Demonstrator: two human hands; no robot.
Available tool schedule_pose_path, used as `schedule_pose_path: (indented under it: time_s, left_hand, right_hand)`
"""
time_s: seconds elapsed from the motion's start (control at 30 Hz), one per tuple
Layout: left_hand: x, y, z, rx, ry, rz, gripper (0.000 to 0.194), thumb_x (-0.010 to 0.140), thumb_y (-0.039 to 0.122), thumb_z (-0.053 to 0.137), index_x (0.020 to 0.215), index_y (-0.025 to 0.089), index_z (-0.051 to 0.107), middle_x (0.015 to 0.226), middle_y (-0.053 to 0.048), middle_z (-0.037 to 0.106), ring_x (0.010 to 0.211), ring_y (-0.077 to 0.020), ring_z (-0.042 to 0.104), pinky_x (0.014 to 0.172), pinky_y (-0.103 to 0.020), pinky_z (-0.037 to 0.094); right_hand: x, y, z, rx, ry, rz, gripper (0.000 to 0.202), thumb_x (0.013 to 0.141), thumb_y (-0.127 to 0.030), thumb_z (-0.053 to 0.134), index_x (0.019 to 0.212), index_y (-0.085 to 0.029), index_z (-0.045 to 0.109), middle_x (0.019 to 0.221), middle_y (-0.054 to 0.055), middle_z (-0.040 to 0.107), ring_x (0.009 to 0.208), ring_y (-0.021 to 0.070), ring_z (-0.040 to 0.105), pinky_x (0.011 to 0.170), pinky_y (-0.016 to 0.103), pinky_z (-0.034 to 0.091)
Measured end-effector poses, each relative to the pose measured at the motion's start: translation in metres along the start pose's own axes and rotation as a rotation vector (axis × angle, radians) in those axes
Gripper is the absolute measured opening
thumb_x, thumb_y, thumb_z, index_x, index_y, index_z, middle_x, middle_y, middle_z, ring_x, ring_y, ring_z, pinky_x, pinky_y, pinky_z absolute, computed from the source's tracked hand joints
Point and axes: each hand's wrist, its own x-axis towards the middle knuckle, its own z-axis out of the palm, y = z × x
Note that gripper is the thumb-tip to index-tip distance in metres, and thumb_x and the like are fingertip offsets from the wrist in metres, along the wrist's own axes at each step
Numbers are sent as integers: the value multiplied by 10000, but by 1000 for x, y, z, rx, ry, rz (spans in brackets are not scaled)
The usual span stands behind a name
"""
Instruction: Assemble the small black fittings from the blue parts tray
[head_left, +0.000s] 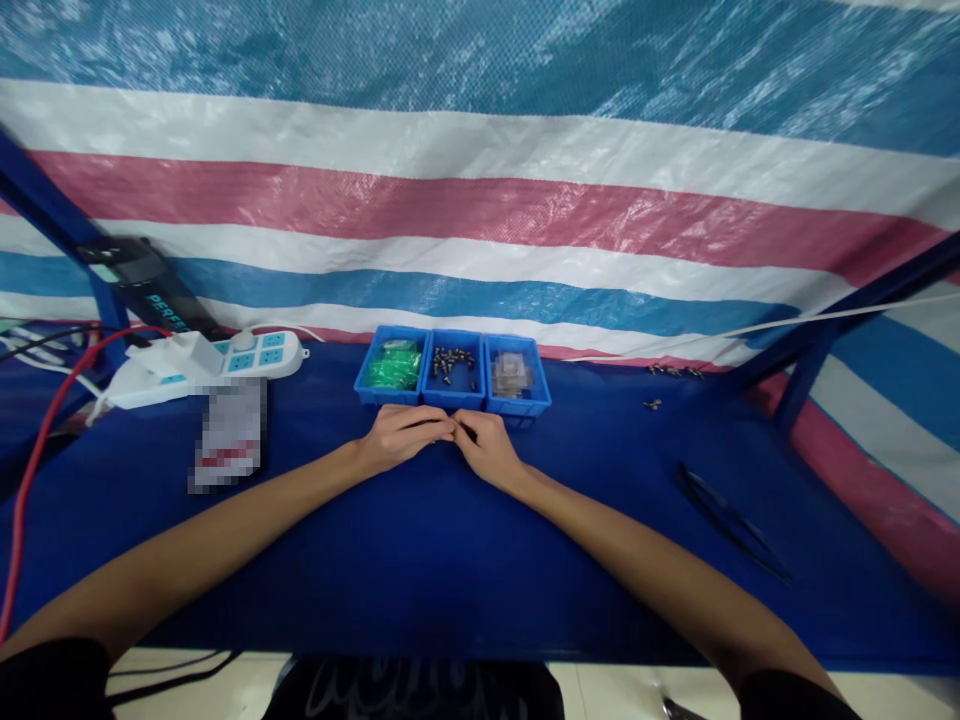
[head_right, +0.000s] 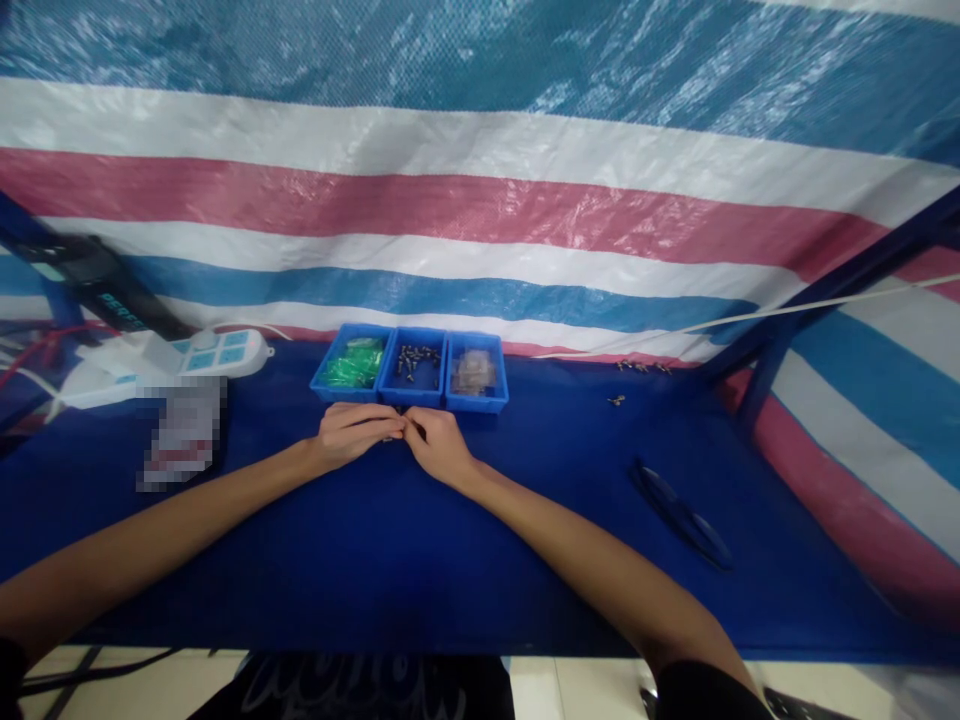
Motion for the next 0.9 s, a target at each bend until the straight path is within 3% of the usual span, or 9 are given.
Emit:
schedule_pose_path:
  time_s: [0.9]
  left_hand:
    - [2, 1, -1, 32, 3, 35, 181, 783, 144, 680, 962, 172, 679, 902, -36, 696, 748, -109, 673, 683, -204, 576]
  right_hand:
    - [0, -2, -1, 12, 13, 4, 249, 865, -182, 441, 637, -156, 537, 599, -14, 538, 554, 103, 474, 570, 210, 344]
